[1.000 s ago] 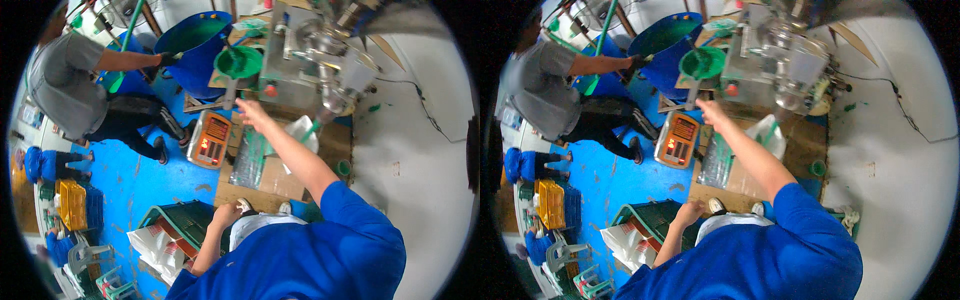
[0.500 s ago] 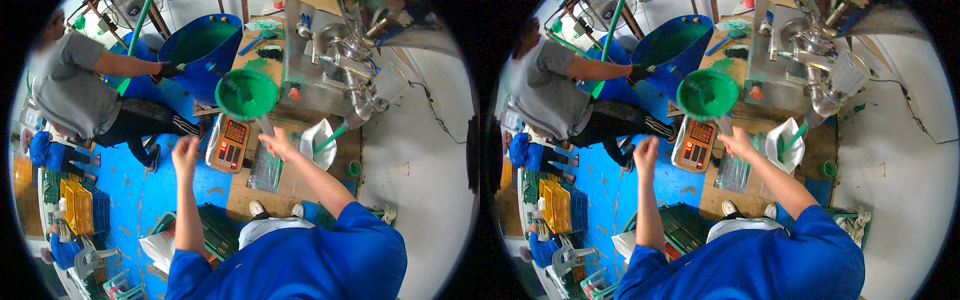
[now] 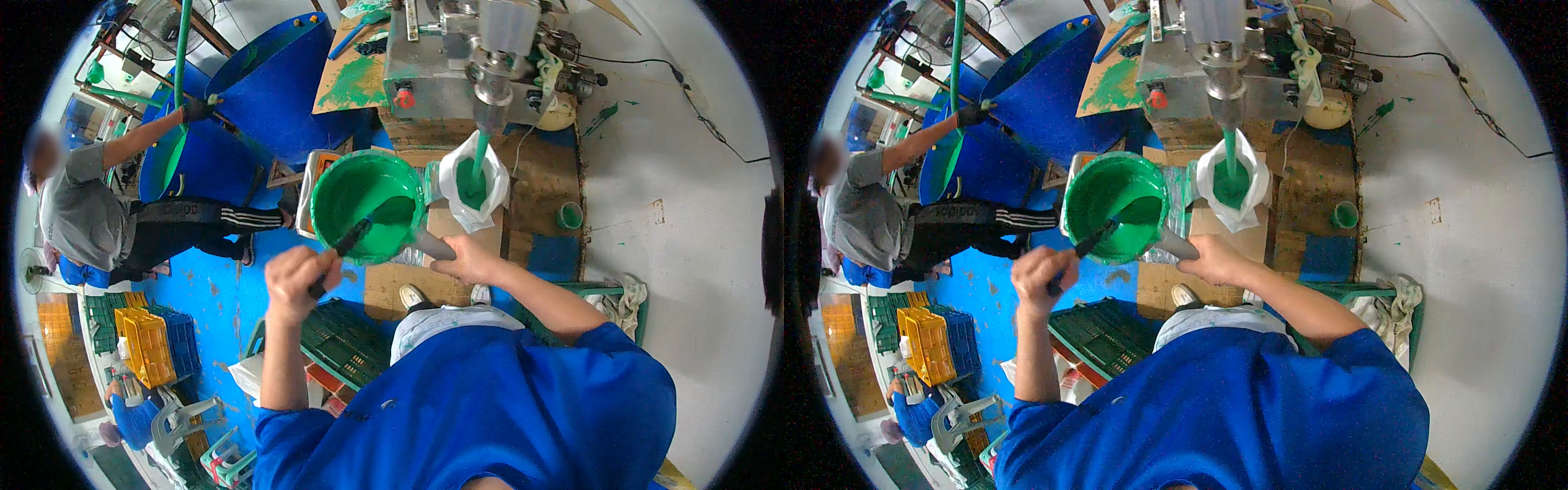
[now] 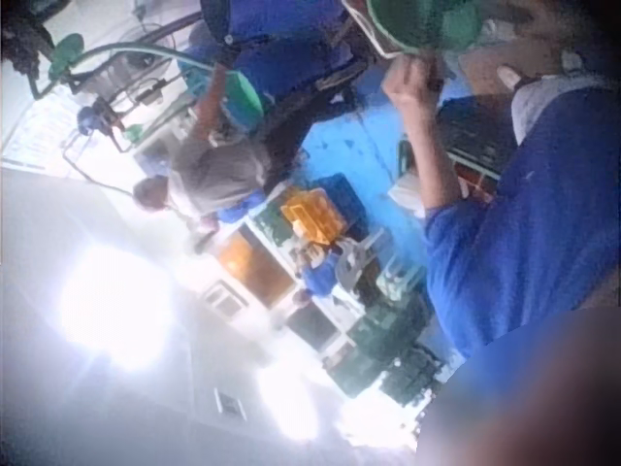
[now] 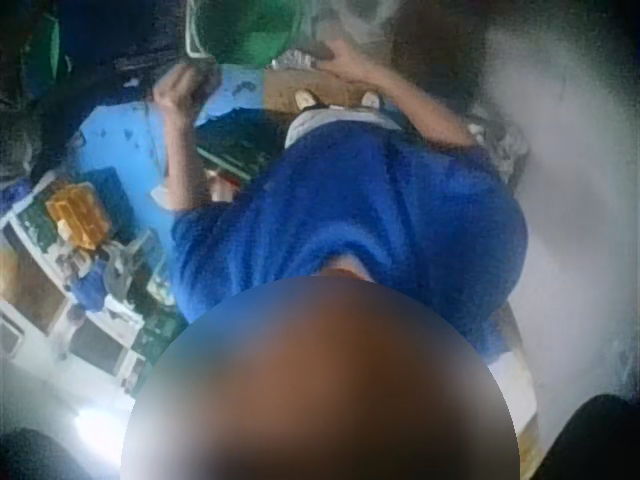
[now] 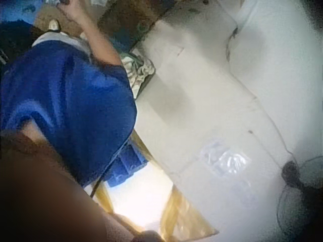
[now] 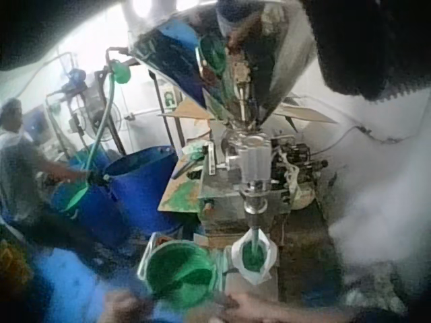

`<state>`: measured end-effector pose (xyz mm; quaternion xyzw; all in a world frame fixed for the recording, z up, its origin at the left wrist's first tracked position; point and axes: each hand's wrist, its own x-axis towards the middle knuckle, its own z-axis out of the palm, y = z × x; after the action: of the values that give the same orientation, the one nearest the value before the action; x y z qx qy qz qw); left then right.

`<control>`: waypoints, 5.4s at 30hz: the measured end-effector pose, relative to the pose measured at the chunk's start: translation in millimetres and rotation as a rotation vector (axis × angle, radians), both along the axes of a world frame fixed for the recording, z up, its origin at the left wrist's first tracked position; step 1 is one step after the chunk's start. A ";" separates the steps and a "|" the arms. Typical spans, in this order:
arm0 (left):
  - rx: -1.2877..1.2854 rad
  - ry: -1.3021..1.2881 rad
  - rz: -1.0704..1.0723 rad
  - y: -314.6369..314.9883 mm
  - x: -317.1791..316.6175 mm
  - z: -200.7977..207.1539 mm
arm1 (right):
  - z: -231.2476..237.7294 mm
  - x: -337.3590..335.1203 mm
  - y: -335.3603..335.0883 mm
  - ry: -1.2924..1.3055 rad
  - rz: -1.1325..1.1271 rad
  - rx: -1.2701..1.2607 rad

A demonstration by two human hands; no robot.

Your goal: The person scoops green powder from a large blue drum into a white bag using a green scoop, places the bag on a digital scale, and then moves the filled bag into a green crate. The person repeats this process multiple times.

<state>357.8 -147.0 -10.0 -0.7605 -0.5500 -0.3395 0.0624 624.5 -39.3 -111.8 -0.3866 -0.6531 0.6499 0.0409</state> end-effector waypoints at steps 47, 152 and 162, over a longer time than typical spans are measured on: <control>0.058 -1.563 0.815 27.4 117.2 -40.7 | -2.5 159.9 -18.3 0.019 -0.070 -0.247; -0.564 -1.510 0.939 53.0 161.1 -206.7 | -32.2 37.1 134.6 -0.185 0.129 0.863; 0.337 -1.901 0.625 -166.4 157.4 -46.7 | 56.3 -108.8 -29.9 0.512 0.338 -0.371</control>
<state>515.2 -313.4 -56.8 0.0214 -0.4908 -0.8457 -0.2086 515.6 -69.2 -55.5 -0.0987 -0.5473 0.8307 0.0242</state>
